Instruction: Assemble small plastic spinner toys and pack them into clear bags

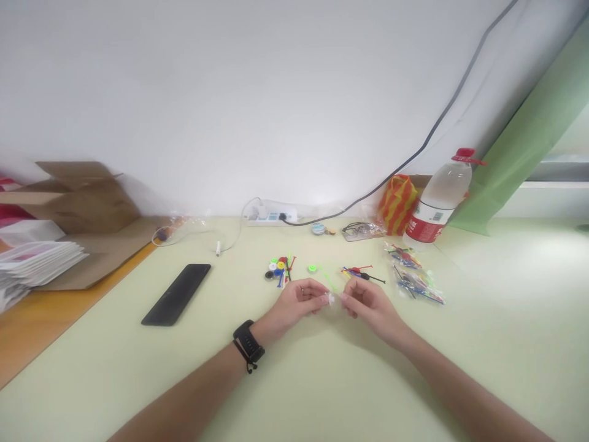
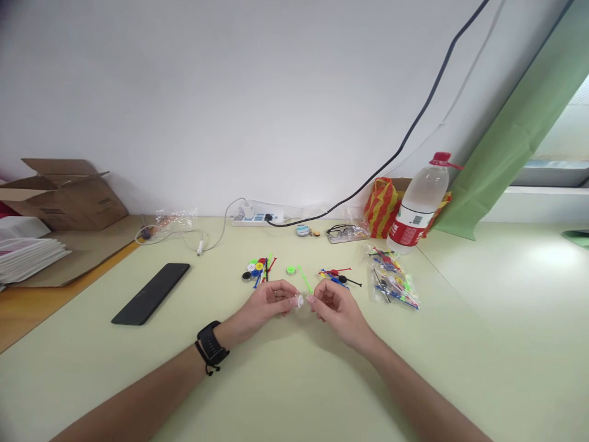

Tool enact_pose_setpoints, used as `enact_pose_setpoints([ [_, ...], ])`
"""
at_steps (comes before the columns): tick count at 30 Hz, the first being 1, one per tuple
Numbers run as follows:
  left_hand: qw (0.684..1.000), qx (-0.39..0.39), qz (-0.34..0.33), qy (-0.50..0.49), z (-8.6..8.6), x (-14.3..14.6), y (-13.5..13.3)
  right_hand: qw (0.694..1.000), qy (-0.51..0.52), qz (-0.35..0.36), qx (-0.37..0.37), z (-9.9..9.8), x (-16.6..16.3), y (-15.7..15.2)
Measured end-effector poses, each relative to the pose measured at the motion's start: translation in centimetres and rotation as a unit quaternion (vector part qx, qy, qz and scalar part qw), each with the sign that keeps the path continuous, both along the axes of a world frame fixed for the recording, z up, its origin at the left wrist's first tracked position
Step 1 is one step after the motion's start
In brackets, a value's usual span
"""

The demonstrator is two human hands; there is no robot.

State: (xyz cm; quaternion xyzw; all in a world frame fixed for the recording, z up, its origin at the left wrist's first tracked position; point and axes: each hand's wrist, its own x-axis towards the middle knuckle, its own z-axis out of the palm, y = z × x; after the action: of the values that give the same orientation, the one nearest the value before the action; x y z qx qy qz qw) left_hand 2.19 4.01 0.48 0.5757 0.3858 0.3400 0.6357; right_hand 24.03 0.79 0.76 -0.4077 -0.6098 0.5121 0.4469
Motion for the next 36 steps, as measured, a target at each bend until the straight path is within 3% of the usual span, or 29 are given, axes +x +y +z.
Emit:
enact_pose_setpoints([
  [8, 1.0, 0.01, -0.018, 0.003, 0.0, 0.0, 0.0, 0.999, -0.019, 0.037, -0.007, -0.6, -0.3, 0.1],
  [16, 1.0, 0.012, 0.009, -0.006, 0.2, 0.1, 0.0, 1.0, 0.017, -0.01, -0.016, -0.2, -0.2, -0.1],
  [18, 1.0, 0.011, 0.017, -0.012, 0.1, 0.2, 0.0, 1.0, 0.008, 0.017, -0.009, 0.1, 0.2, -0.2],
  [22, 0.999, 0.014, 0.029, -0.025, -0.3, 0.3, 0.2, 0.991, -0.011, 0.135, -0.013, 0.5, 0.9, -0.2],
  [28, 1.0, 0.014, 0.013, -0.005, -0.1, 0.2, 0.1, 0.999, -0.004, 0.029, -0.019, 0.1, 0.2, 0.1],
  [36, 1.0, 0.012, -0.01, 0.0, 0.3, 0.1, -0.1, 0.999, -0.032, 0.018, 0.0, -0.9, -0.3, 0.4],
])
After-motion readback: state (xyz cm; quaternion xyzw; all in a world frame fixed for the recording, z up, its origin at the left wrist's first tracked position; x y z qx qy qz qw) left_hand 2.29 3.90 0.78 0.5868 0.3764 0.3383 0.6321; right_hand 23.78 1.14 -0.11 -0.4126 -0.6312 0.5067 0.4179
